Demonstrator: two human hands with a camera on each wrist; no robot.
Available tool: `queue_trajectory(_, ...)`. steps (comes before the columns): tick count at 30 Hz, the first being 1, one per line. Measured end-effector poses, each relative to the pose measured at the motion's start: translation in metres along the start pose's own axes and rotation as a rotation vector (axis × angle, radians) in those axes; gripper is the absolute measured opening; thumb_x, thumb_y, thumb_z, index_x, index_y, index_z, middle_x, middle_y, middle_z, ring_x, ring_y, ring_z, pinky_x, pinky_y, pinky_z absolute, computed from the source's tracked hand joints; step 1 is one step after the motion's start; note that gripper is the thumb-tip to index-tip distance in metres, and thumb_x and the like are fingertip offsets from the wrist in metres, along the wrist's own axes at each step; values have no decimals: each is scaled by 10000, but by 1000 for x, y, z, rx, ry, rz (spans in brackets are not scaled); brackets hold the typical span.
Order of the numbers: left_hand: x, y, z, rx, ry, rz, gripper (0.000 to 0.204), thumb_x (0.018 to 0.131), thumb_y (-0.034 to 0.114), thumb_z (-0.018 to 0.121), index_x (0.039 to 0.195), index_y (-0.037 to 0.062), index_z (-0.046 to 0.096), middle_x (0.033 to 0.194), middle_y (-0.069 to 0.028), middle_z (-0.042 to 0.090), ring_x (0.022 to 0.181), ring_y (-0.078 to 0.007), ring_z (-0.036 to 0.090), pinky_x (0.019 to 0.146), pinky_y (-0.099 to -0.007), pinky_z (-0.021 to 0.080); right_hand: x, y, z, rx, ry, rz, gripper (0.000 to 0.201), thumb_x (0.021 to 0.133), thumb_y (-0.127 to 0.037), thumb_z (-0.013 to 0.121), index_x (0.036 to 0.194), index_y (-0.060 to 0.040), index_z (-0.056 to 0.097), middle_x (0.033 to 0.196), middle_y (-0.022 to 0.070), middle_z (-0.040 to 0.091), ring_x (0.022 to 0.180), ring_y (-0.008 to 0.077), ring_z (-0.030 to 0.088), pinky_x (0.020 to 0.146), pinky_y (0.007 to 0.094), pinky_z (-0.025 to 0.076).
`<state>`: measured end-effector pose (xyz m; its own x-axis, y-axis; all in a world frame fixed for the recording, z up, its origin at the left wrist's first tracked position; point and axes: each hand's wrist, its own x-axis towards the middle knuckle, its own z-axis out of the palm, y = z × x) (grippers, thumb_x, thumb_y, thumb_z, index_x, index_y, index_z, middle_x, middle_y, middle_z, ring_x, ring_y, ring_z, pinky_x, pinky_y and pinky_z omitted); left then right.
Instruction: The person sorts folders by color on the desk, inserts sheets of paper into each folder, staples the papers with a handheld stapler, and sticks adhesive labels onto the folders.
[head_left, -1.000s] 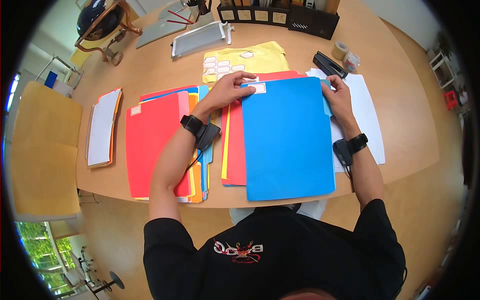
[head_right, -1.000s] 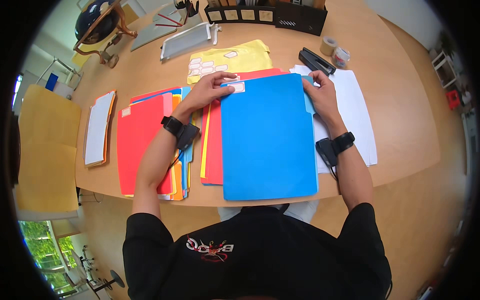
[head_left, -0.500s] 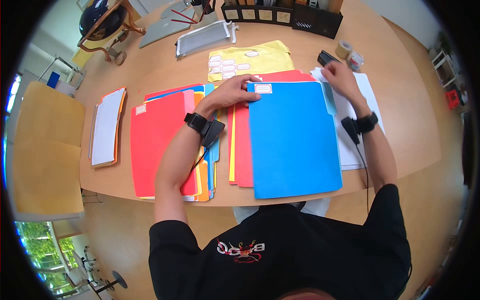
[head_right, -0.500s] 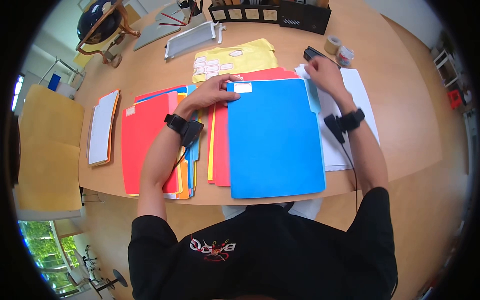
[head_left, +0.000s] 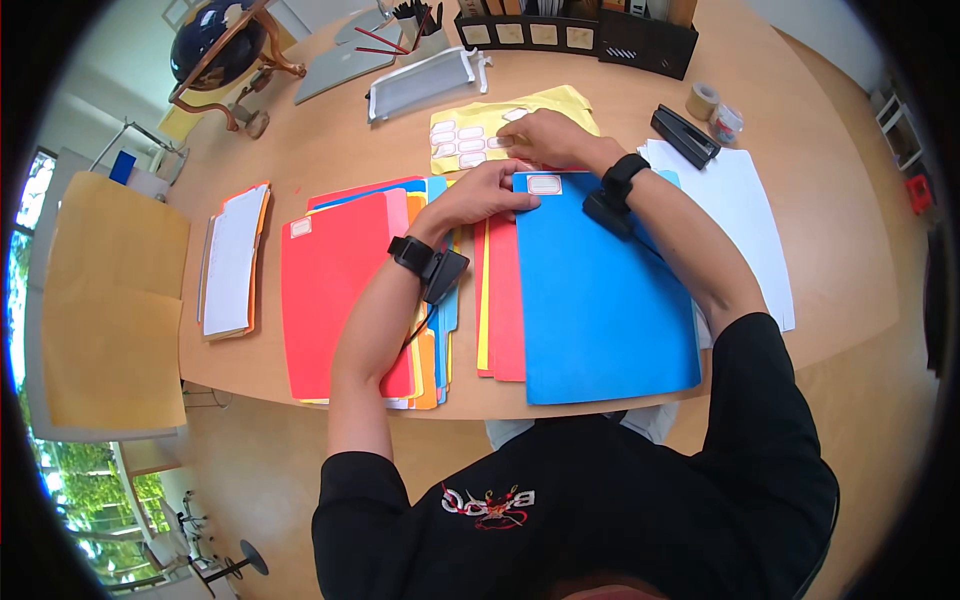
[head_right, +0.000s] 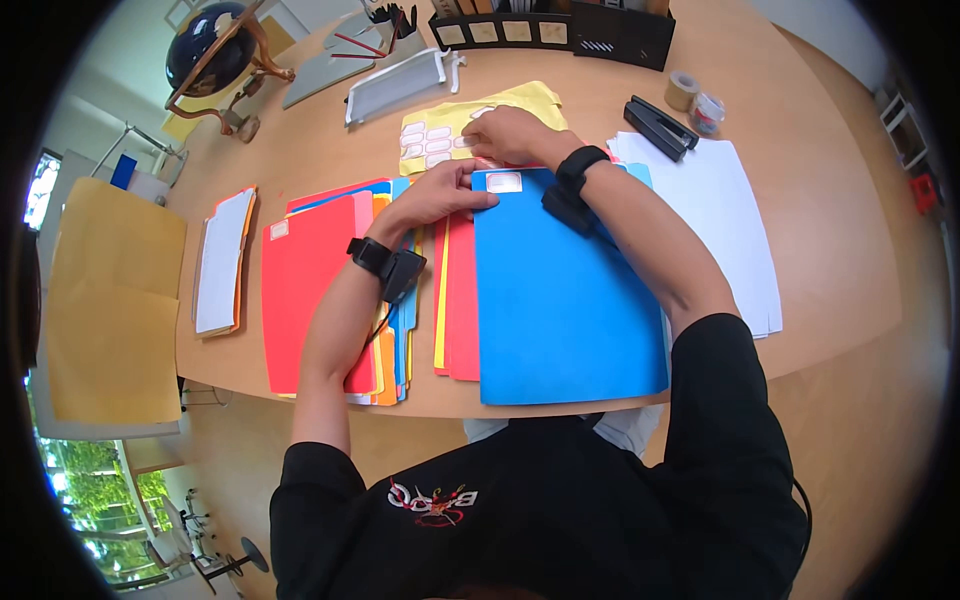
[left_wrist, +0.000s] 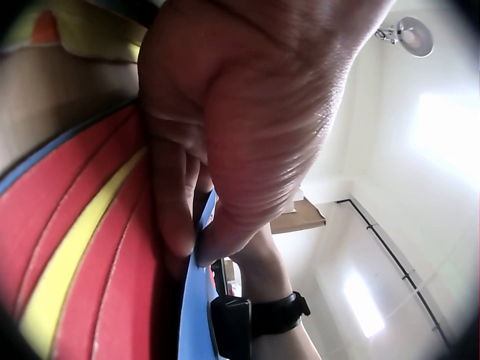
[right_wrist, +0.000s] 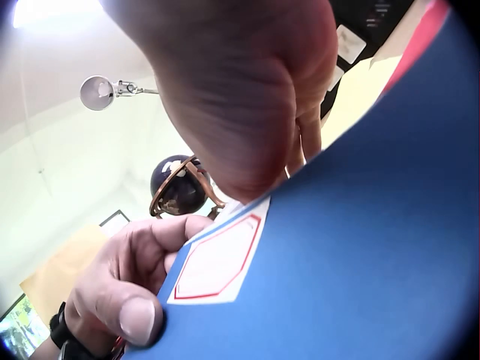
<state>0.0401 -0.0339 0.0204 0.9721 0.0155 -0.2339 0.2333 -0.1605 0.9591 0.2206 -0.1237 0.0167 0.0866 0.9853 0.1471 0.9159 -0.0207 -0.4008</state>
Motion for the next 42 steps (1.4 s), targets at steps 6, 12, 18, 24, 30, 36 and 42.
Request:
queue_trajectory(6, 0, -3, 1, -58, 14, -2, 348, 886, 150, 742, 1138, -11, 565, 890, -21, 671, 765, -70, 629, 661, -213, 520, -29, -6, -8, 98, 189, 85, 251, 898, -225, 656, 1037, -30, 734, 948, 138, 733, 869, 293, 689, 791, 394, 529)
queue_trajectory(12, 1, -6, 1, -131, 17, 19, 333, 912, 151, 720, 1160, 15, 547, 894, -19, 676, 754, -74, 633, 644, -217, 522, -78, -30, -14, 252, 139, 423, 357, 784, -390, 765, 921, -60, 762, 832, 141, 732, 770, 286, 693, 726, 377, 539)
queue_trajectory(18, 7, -19, -3, -150, 27, 61, 284, 934, 177, 704, 1104, 37, 524, 901, -27, 674, 752, -82, 641, 610, -215, 518, -97, -17, -21, 86, 282, 292, 412, 747, -428, 785, 846, -28, 764, 892, 168, 717, 931, 316, 658, 837, 423, 502)
queue_trajectory(24, 11, -20, -5, -260, 253, 184, 354, 986, 243, 628, 1243, 21, 529, 953, -56, 683, 795, -90, 650, 677, -242, 535, -141, -7, -56, 39, 420, 478, 506, 801, -472, 751, 994, -5, 740, 926, 162, 713, 854, 309, 675, 798, 389, 521)
queue_trajectory(30, 6, 0, 2, -280, 273, 115, 443, 951, 167, 672, 1313, -14, 491, 1026, -110, 697, 884, -136, 678, 759, -262, 551, -171, 26, -44, 704, 504, 562, 319, 879, -305, 752, 999, -12, 712, 876, 30, 688, 796, 90, 621, 727, 235, 480)
queue_trajectory(36, -21, 58, 16, -262, 296, 296, 553, 922, 168, 710, 1370, -24, 447, 1042, -110, 698, 893, -154, 680, 778, -274, 553, -181, 53, -20, 1116, 624, 550, 238, 943, -246, 670, 988, -14, 703, 862, 20, 685, 731, 67, 595, 663, 224, 471)
queue_trajectory(42, -117, 132, -30, -192, 692, 382, 339, 971, 277, 642, 1215, 51, 574, 1032, -20, 652, 907, -87, 637, 757, -250, 523, -176, 33, -22, 639, 560, 480, 263, 944, -237, 675, 972, 25, 681, 755, 24, 657, 639, 69, 566, 606, 232, 472)
